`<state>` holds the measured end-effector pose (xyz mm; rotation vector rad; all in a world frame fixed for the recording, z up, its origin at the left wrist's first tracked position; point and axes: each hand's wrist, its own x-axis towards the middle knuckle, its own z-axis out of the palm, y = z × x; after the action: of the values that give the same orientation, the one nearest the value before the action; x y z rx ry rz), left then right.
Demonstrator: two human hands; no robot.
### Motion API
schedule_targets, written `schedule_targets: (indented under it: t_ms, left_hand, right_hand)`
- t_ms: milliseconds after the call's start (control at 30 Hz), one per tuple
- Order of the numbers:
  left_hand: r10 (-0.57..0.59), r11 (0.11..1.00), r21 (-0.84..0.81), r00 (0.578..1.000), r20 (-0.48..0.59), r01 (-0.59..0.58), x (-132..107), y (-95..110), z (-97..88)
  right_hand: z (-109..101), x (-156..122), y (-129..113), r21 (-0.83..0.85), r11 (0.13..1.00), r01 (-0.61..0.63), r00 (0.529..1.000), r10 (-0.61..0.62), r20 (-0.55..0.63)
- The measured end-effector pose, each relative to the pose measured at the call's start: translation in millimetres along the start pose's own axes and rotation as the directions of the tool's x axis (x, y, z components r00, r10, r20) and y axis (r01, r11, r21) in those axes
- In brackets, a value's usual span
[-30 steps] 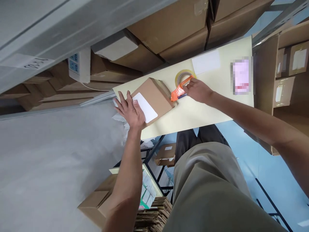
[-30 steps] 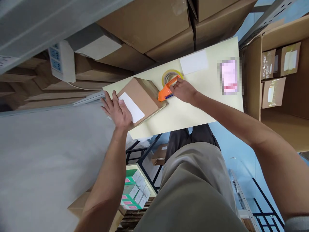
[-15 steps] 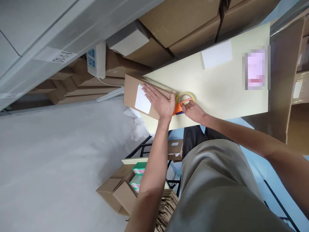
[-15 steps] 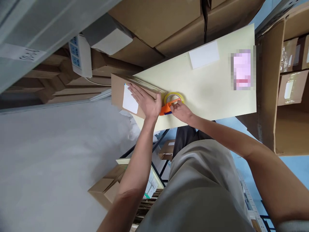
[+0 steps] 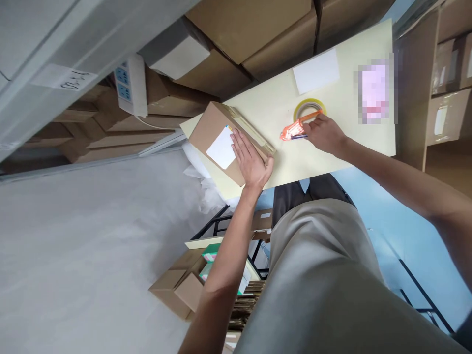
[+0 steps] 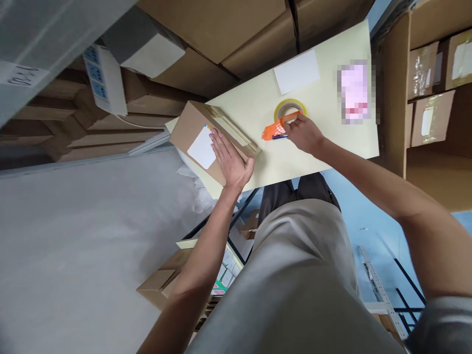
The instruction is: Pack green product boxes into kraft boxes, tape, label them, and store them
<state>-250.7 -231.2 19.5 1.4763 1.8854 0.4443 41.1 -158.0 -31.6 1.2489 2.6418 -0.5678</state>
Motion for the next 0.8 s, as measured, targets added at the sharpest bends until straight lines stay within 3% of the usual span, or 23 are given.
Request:
schedule_targets:
  t_ms: [133, 300, 500, 567, 700, 800]
  left_hand:
    - [0.021, 0.977, 0.208, 0.997, 0.069, -0.035, -1.4, -5.7, 4.8]
    - [0.065, 0.964, 0.253, 0.996, 0.065, -0.079, -0.2, -14.1, 10.5]
    - [0.1, 0.945, 0.306, 0.993, 0.065, -0.115, 0.7, -11.0, 15.0]
    - [0.109, 0.939, 0.321, 0.992, 0.064, -0.123, 1.5, -7.7, 14.8]
    - [0.127, 0.934, 0.327, 0.989, 0.076, -0.145, -0.1, -3.8, 14.8]
    - [0.136, 0.935, 0.316, 0.987, 0.09, -0.157, -2.9, -3.7, 16.1]
  right_hand:
    - [10.4, 20.2, -14.0, 0.006, 1.0, 0.021, 0.999, -0.02, -0.032]
    - [16.6, 34.0, -32.7, 0.092, 0.996, 0.006, 1.0, -0.005, -0.011]
    - [-4.9, 35.3, -80.3, 0.077, 0.993, -0.087, 0.992, 0.079, 0.1]
    - [-12.1, 35.1, -89.0, 0.13, 0.976, -0.173, 0.98, 0.158, 0.12]
    - [-22.0, 47.5, -76.6, 0.278, 0.856, -0.436, 0.9, 0.421, 0.117]
    - [-24.7, 57.5, -51.9, 0.271, 0.854, -0.444, 0.894, 0.443, 0.07]
